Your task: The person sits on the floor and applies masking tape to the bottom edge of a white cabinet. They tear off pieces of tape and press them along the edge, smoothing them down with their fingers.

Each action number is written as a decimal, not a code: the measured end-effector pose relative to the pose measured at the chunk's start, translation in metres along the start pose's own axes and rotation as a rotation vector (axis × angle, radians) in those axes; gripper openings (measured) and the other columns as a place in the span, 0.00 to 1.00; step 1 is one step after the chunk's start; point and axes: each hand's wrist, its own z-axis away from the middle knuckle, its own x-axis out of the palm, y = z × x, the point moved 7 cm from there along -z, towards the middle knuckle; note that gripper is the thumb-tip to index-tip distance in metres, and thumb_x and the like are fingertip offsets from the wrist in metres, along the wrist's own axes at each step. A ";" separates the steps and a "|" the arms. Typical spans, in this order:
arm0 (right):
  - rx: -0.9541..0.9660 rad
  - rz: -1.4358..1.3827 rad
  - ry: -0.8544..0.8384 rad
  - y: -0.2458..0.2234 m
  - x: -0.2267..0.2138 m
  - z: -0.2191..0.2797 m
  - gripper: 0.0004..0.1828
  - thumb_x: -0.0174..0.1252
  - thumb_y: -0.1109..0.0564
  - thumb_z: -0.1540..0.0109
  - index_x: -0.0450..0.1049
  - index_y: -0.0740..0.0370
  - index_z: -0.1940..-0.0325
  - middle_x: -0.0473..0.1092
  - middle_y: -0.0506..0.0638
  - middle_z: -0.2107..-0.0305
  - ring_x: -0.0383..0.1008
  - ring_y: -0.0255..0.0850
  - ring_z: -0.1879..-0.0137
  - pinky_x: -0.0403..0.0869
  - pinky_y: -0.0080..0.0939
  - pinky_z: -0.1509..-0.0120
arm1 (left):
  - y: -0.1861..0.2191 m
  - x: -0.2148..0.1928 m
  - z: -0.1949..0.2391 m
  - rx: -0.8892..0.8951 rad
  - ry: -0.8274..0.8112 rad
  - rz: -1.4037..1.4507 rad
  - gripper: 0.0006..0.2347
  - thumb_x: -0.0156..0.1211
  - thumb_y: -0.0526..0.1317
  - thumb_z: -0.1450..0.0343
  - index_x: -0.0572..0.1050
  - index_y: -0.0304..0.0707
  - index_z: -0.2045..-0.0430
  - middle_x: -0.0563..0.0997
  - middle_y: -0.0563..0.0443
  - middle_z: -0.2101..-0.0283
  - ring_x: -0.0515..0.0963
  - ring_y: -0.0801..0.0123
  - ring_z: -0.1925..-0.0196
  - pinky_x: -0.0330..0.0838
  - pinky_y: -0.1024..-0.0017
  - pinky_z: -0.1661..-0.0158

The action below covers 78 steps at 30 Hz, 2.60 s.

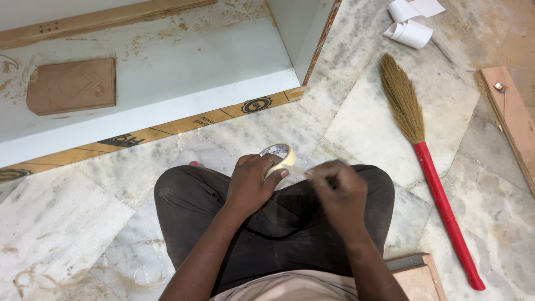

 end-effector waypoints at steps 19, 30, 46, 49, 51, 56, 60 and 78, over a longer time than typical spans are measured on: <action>0.308 -0.147 0.021 0.028 0.001 -0.007 0.10 0.68 0.61 0.39 0.82 0.64 0.55 0.78 0.47 0.69 0.73 0.28 0.65 0.72 0.28 0.61 | -0.011 0.009 -0.003 0.030 -0.089 0.062 0.12 0.50 0.40 0.25 0.77 0.30 0.59 0.82 0.44 0.71 0.81 0.57 0.61 0.57 0.55 0.37; 0.173 -0.052 0.089 0.022 0.009 -0.003 0.06 0.68 0.63 0.40 0.83 0.64 0.59 0.77 0.46 0.70 0.70 0.27 0.67 0.67 0.29 0.64 | -0.059 0.037 -0.012 -0.385 -0.151 0.547 0.11 0.50 0.39 0.28 0.78 0.31 0.62 0.87 0.47 0.66 0.82 0.63 0.62 0.72 0.63 0.53; 0.335 -0.325 0.234 0.130 -0.044 -0.076 0.12 0.66 0.63 0.37 0.76 0.69 0.51 0.75 0.52 0.62 0.76 0.36 0.58 0.78 0.35 0.53 | -0.209 0.133 -0.039 -0.379 -0.088 -0.462 0.09 0.60 0.41 0.29 0.77 0.35 0.61 0.83 0.39 0.67 0.82 0.47 0.60 0.74 0.50 0.57; 0.335 -0.330 0.158 0.196 -0.024 -0.110 0.14 0.64 0.67 0.40 0.74 0.67 0.50 0.74 0.51 0.58 0.76 0.36 0.53 0.79 0.35 0.50 | -0.202 0.145 -0.053 -0.302 -0.010 -0.424 0.17 0.68 0.46 0.39 0.78 0.34 0.63 0.82 0.37 0.63 0.80 0.44 0.59 0.73 0.49 0.63; 0.369 -0.324 0.125 0.243 -0.007 -0.128 0.16 0.61 0.69 0.42 0.75 0.64 0.50 0.74 0.49 0.57 0.77 0.36 0.52 0.78 0.35 0.51 | -0.190 0.148 -0.070 -0.291 0.060 -0.274 0.20 0.70 0.51 0.39 0.79 0.34 0.65 0.81 0.38 0.63 0.79 0.46 0.60 0.73 0.52 0.63; 0.187 -0.013 0.108 0.289 0.039 -0.157 0.13 0.69 0.67 0.41 0.76 0.63 0.54 0.76 0.47 0.60 0.74 0.35 0.55 0.75 0.35 0.48 | -0.187 0.172 -0.133 -0.653 0.053 0.403 0.22 0.64 0.57 0.28 0.80 0.32 0.67 0.80 0.43 0.68 0.77 0.62 0.65 0.72 0.68 0.60; 0.294 -0.184 0.107 0.315 0.071 -0.171 0.14 0.67 0.66 0.41 0.74 0.63 0.53 0.72 0.45 0.63 0.70 0.33 0.59 0.73 0.34 0.52 | -0.182 0.185 -0.187 -0.526 0.092 0.308 0.19 0.73 0.51 0.36 0.79 0.32 0.63 0.82 0.46 0.70 0.80 0.68 0.68 0.74 0.71 0.64; 0.637 -0.556 0.195 0.409 0.118 -0.189 0.10 0.63 0.68 0.38 0.71 0.60 0.57 0.70 0.43 0.65 0.70 0.30 0.60 0.73 0.31 0.56 | -0.198 0.201 -0.221 -0.140 0.265 -0.434 0.03 0.68 0.38 0.30 0.81 0.43 0.67 0.84 0.49 0.64 0.84 0.60 0.69 0.76 0.66 0.69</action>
